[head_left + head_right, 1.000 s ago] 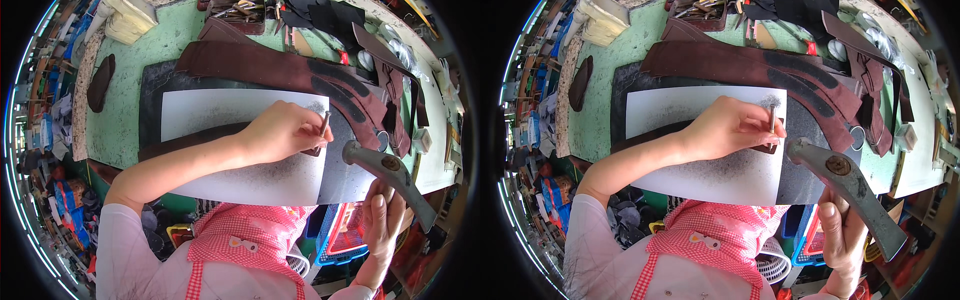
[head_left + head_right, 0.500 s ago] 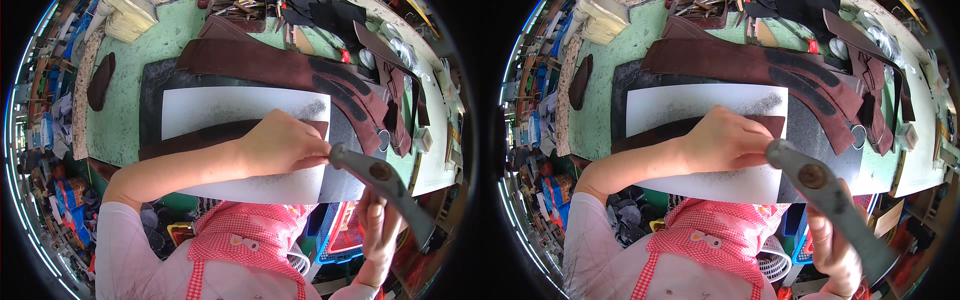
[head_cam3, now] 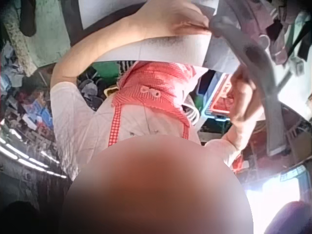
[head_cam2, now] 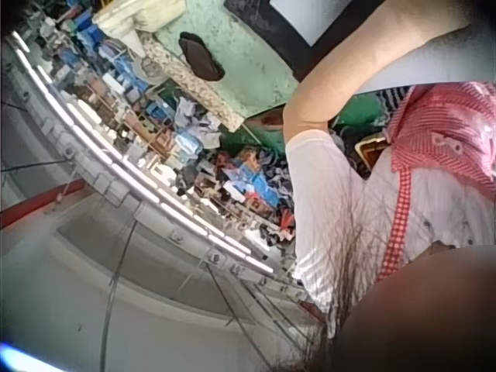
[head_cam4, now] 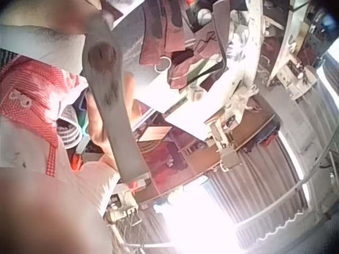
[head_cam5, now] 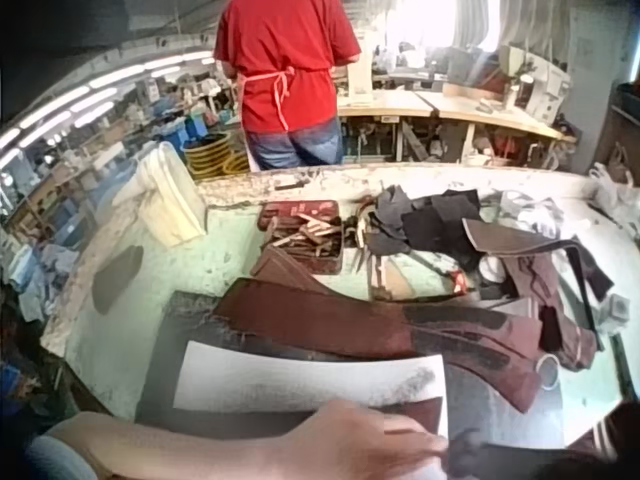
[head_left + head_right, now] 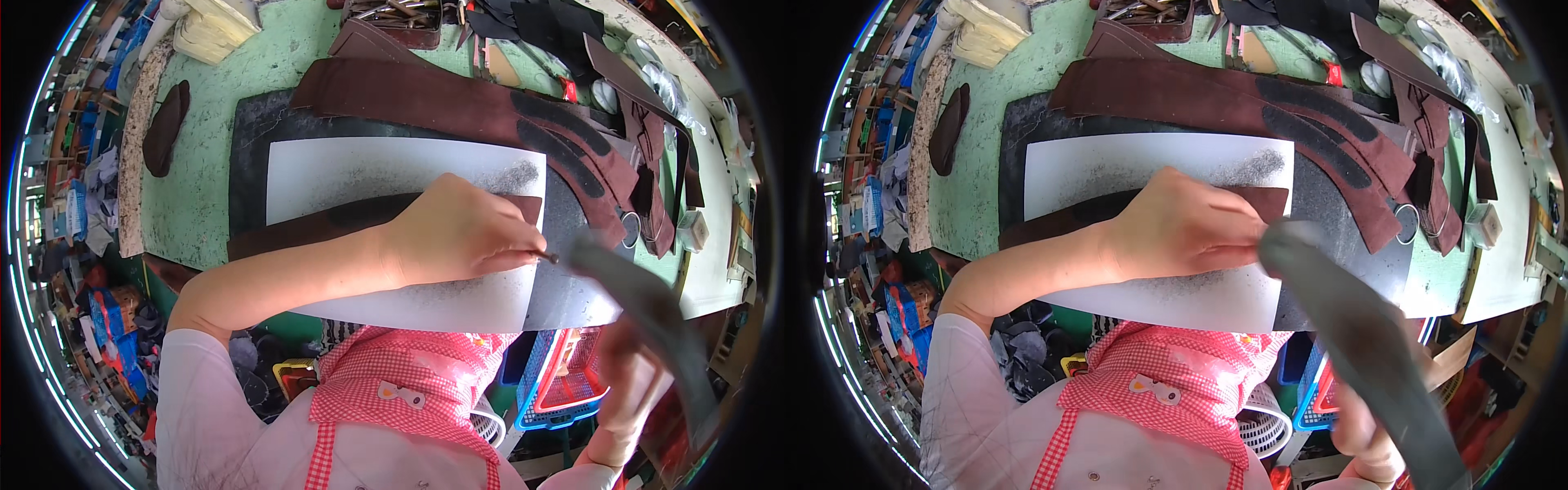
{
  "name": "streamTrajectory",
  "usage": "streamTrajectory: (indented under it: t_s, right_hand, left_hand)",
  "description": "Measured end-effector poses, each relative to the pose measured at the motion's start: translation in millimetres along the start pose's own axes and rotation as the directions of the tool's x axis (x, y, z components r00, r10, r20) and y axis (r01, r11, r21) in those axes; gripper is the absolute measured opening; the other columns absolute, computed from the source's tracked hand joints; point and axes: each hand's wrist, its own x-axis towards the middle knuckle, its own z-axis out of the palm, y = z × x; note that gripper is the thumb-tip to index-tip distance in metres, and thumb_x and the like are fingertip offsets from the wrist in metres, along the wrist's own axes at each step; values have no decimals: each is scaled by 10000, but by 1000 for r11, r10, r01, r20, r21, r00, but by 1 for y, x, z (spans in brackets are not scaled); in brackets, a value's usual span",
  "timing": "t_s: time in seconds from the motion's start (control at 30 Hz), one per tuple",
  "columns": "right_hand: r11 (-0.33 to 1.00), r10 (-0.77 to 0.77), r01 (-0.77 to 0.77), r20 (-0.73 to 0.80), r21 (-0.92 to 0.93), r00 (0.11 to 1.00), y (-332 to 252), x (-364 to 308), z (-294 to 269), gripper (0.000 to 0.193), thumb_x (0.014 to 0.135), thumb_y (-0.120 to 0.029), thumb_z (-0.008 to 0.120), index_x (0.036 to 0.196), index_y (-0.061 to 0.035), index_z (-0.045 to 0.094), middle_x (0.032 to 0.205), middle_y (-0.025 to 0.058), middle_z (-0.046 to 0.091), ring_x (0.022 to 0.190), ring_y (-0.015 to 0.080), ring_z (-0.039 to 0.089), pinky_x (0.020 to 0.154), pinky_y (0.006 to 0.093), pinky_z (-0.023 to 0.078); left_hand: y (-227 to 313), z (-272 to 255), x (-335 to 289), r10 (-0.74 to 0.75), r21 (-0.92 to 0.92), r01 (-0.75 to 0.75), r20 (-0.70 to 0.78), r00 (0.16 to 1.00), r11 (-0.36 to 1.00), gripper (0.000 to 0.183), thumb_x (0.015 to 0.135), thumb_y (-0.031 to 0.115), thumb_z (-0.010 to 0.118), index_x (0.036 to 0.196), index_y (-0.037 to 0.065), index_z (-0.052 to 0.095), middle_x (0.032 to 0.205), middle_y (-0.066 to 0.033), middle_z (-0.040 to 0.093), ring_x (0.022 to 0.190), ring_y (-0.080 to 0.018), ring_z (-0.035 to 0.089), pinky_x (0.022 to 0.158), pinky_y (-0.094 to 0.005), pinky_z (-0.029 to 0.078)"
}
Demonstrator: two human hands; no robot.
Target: Punching holes into leather pieces using a punch tool and a hammer.
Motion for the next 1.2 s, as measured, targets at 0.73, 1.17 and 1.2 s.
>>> streamTrajectory:
  t_s: [0.73, 1.17, 1.2]
  right_hand:
    - [998, 57, -56, -108, 10, 993, -33, 12, 8, 458, 1000, -399, 382, 799, 2, 470, 529, 48, 428, 409, 83, 385, 393, 197, 291]
    - [996, 85, -84, -35, 5, 996, -20, 8, -18, 377, 1054, -331, 297, 945, -6, 453, 611, 61, 441, 493, 77, 477, 425, 174, 345]
    - [997, 37, -41, 61, 63, 997, -19, 9, -20, 391, 1051, -337, 280, 955, 2, 450, 627, 61, 448, 532, 77, 483, 465, 172, 362]
  left_hand:
    - [-18, -2, -2, -281, -432, 282, 70, 957, 856, 142, 872, 164, 664, 979, 74, 691, 891, -65, 717, 809, -181, 711, 705, -272, 538]
    - [-18, -13, -8, -263, -465, 270, 81, 961, 843, 132, 895, 69, 621, 998, -5, 660, 909, -93, 719, 886, -155, 709, 797, -251, 546]
    - [-18, -12, -9, -281, -510, 283, 83, 956, 812, 136, 894, 65, 621, 1004, -4, 662, 913, -92, 720, 881, -159, 710, 801, -254, 546]
